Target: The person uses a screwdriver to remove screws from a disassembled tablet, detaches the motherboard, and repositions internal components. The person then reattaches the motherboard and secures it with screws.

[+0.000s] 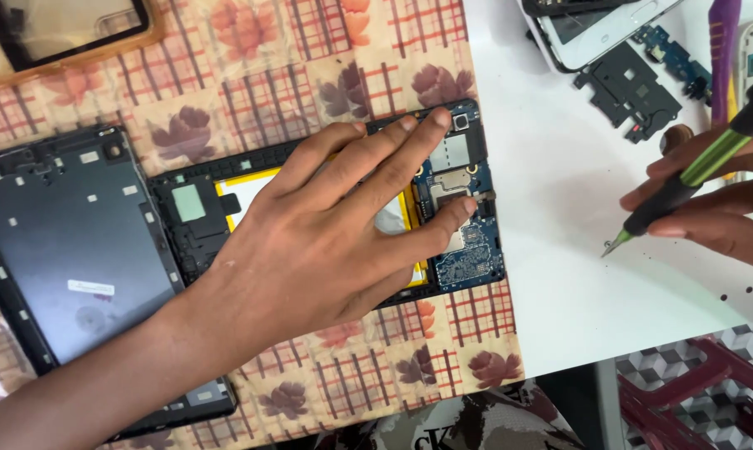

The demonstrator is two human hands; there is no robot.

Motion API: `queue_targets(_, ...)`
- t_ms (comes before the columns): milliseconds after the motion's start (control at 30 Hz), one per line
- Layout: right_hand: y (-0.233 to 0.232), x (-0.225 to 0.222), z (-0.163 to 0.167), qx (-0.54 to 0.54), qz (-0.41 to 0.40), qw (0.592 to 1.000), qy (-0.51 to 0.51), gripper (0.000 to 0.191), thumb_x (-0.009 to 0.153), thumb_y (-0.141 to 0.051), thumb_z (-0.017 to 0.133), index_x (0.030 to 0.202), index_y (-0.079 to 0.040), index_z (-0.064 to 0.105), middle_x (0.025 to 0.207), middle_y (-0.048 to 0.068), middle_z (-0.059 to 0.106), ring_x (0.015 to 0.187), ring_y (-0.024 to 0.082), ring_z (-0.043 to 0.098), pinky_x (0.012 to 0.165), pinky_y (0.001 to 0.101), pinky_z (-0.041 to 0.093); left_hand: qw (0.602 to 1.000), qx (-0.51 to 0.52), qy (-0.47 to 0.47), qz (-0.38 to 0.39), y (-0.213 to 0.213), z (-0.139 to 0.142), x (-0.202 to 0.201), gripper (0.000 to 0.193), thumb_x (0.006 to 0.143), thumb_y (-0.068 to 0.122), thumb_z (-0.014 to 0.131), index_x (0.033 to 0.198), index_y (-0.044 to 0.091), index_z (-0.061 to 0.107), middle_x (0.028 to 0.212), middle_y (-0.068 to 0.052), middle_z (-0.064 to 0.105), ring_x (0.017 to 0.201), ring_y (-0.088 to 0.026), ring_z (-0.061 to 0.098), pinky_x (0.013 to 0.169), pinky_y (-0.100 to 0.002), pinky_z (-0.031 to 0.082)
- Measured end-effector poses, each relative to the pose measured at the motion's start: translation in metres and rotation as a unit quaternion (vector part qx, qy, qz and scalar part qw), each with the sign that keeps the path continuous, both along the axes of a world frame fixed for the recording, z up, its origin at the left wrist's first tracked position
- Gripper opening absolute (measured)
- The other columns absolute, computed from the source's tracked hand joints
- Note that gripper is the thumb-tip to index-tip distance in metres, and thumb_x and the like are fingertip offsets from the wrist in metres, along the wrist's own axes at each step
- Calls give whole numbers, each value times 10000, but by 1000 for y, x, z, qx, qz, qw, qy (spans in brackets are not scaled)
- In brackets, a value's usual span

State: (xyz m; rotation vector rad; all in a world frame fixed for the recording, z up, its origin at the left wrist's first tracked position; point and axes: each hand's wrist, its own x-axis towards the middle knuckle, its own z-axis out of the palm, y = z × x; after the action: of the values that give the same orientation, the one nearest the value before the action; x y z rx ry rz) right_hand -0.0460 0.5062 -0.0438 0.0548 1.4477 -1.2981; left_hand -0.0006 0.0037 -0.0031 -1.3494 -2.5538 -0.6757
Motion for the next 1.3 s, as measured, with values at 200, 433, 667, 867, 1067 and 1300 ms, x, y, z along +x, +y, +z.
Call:
queue_targets(200,-14,-15,-2,-34,-97,985,-136,578,1109,-398,319,1470,15,500,1404,326,557,1321,437,544,1092,597,452,1000,-2,-9,0,-2,0,1,403,971,353,764,1349,242,678,1570,-180,487,1349,-323,545,1154,-478,442)
queue_targets(433,-28,3,-1,60,-65,996,7,453,1031,-299,432,1355,2,527,1291,270,607,1237,381,612,1018,533,504,1000,-4,-8,-1,-6,-4,2,408,992,386,758,1369,255,672,1578,-178,479,1377,-325,532,1159,-486,431)
queue_targets(667,-71,19,18,182,-11,953,241,344,953,-200,545,1239,-11,554,1179,213,656,1152,326,679,944,469,556,1000,-8,-5,-3,-6,-7,3,444,978,410,770,1384,271,660,1581,-169,472,1385,-320,518,1171,-493,425)
queue_targets(867,-139,25,53,240,9,902,359,279,886,-115,642,1141,-21,578,1083,165,699,1080,279,736,881,414,600,1000,-9,2,-1,-10,-8,4,435,990,392,769,1392,264,661,1595,-162,464,1390,-307,519,1176,-487,428)
queue_targets(1067,-208,29,79,204,-14,878,432,263,819,-30,740,1042,-32,601,987,117,741,1008,231,794,818,359,644,1000,-9,9,-3,-14,-7,6,412,1015,364,763,1401,261,665,1608,-163,455,1389,-306,521,1178,-471,435)
queue_targets(1300,-235,21,82,277,12,854,440,254,853,34,792,1031,-26,621,935,141,754,937,244,798,810,393,641,999,-11,38,-2,-10,-12,-3,369,1051,347,731,1392,215,679,1555,-97,514,1434,-296,496,1239,-467,415)
